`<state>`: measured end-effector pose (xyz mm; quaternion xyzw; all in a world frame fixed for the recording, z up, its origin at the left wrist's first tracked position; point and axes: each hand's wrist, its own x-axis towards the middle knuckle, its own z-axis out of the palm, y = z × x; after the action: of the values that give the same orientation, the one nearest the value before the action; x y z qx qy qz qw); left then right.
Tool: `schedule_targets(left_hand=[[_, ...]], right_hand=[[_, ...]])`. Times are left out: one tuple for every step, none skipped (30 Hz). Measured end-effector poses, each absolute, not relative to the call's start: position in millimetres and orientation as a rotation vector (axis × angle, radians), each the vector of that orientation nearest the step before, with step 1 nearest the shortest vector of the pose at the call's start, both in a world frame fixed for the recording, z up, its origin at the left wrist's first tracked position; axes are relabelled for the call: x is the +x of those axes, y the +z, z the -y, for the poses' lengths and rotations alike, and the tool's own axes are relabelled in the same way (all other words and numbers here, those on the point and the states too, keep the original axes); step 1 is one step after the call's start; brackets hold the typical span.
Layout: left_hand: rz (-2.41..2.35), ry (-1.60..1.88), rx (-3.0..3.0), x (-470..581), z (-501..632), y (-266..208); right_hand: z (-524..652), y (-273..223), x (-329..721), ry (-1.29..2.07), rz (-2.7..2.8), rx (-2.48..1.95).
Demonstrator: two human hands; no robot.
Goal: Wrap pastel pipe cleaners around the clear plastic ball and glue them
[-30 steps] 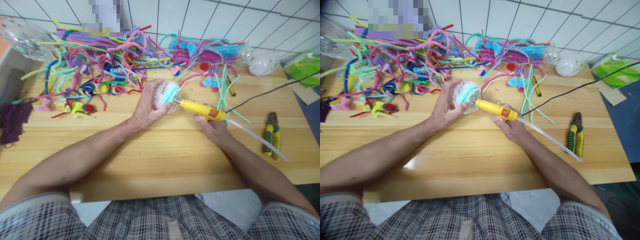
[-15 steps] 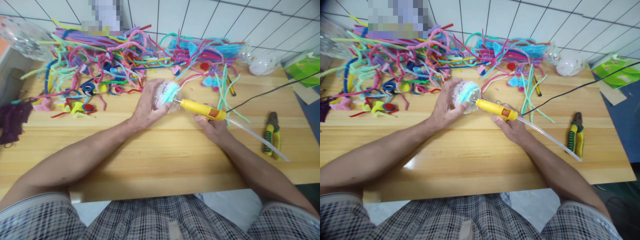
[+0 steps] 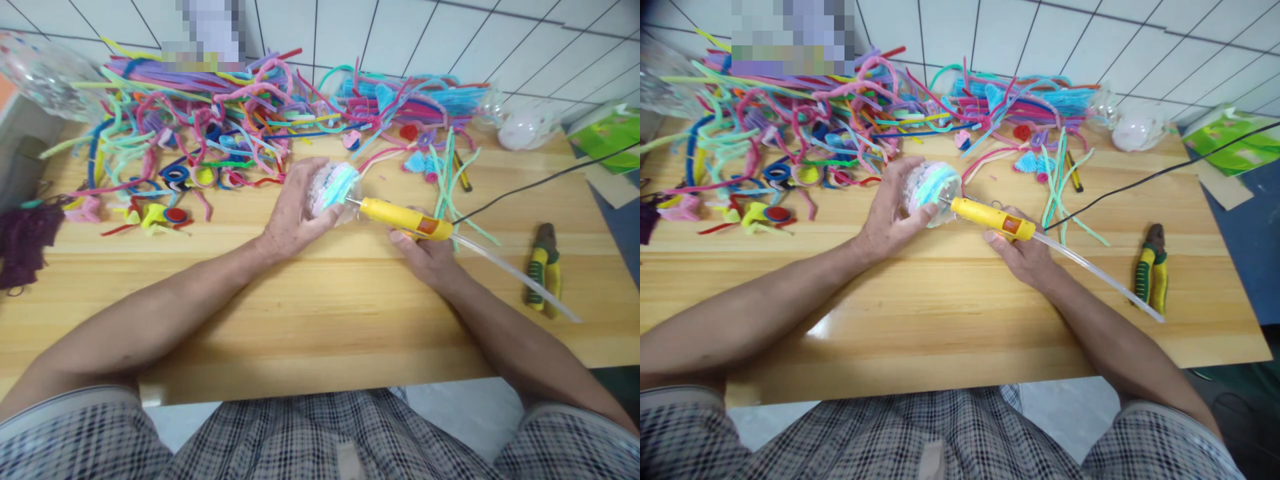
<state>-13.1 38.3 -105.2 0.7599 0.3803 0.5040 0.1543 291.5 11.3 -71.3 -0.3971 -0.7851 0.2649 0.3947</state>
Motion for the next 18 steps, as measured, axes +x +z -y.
schedule_targets(left_hand=[[-1.089, 1.440, 2.176, -13.1, -38.0, -104.8], [-1.088, 1.440, 2.175, -13.1, -37.8, -104.6], [-1.086, 1.443, 2.176, -13.1, -37.8, -104.5], [-1.084, 1.447, 2.180, -12.9, -37.9, -104.5], [-1.080, 1.453, 2.188, -12.7, -38.1, -104.6], [-1.076, 1.458, 2.196, -12.6, -38.4, -104.8], [-1.070, 1.464, 2.202, -12.6, -38.8, -105.1], [-1.064, 1.469, 2.205, -12.7, -39.2, -105.4], [-1.057, 1.471, 2.205, -12.9, -39.6, -105.7], [-1.047, 1.472, 2.207, -13.3, -40.0, -106.0], [-1.036, 1.470, 2.213, -13.7, -40.3, -106.2], [-1.028, 1.468, 2.219, -14.1, -40.6, -106.4], [-1.024, 1.466, 2.222, -14.4, -40.7, -106.6], [-1.024, 1.466, 2.220, -14.6, -40.8, -106.7], [-1.028, 1.467, 2.213, -14.7, -40.7, -106.8], [-1.035, 1.466, 2.202, -14.5, -40.5, -106.9], [-1.043, 1.462, 2.195, -14.3, -40.3, -106.8], [-1.049, 1.455, 2.194, -14.0, -40.1, -106.8]], right_hand=[[-11.3, -71.3, 291.4, 0.668, 1.991, -0.997], [-11.2, -71.3, 291.2, 0.665, 1.991, -0.986], [-11.2, -71.1, 290.9, 0.664, 1.992, -0.980], [-11.2, -70.9, 290.7, 0.666, 1.992, -0.978], [-11.2, -70.5, 290.6, 0.672, 1.991, -0.980], [-11.2, -70.1, 290.5, 0.681, 1.988, -0.985], [-11.2, -69.7, 290.4, 0.690, 1.984, -0.989], [-11.3, -69.5, 290.4, 0.698, 1.981, -0.993], [-11.3, -69.4, 290.5, 0.700, 1.979, -0.996], [-11.4, -69.6, 290.7, 0.697, 1.978, -0.998], [-11.5, -70.0, 290.9, 0.691, 1.980, -1.001], [-11.6, -70.5, 291.1, 0.684, 1.982, -1.004], [-11.7, -71.1, 291.3, 0.679, 1.985, -1.008], [-11.7, -71.7, 291.5, 0.676, 1.986, -1.012], [-11.7, -72.2, 291.6, 0.674, 1.988, -1.012], [-11.6, -72.5, 291.6, 0.671, 1.992, -1.009], [-11.5, -72.5, 291.5, 0.663, 1.995, -1.004], [-11.3, -72.3, 291.5, 0.654, 1.999, -0.999]])
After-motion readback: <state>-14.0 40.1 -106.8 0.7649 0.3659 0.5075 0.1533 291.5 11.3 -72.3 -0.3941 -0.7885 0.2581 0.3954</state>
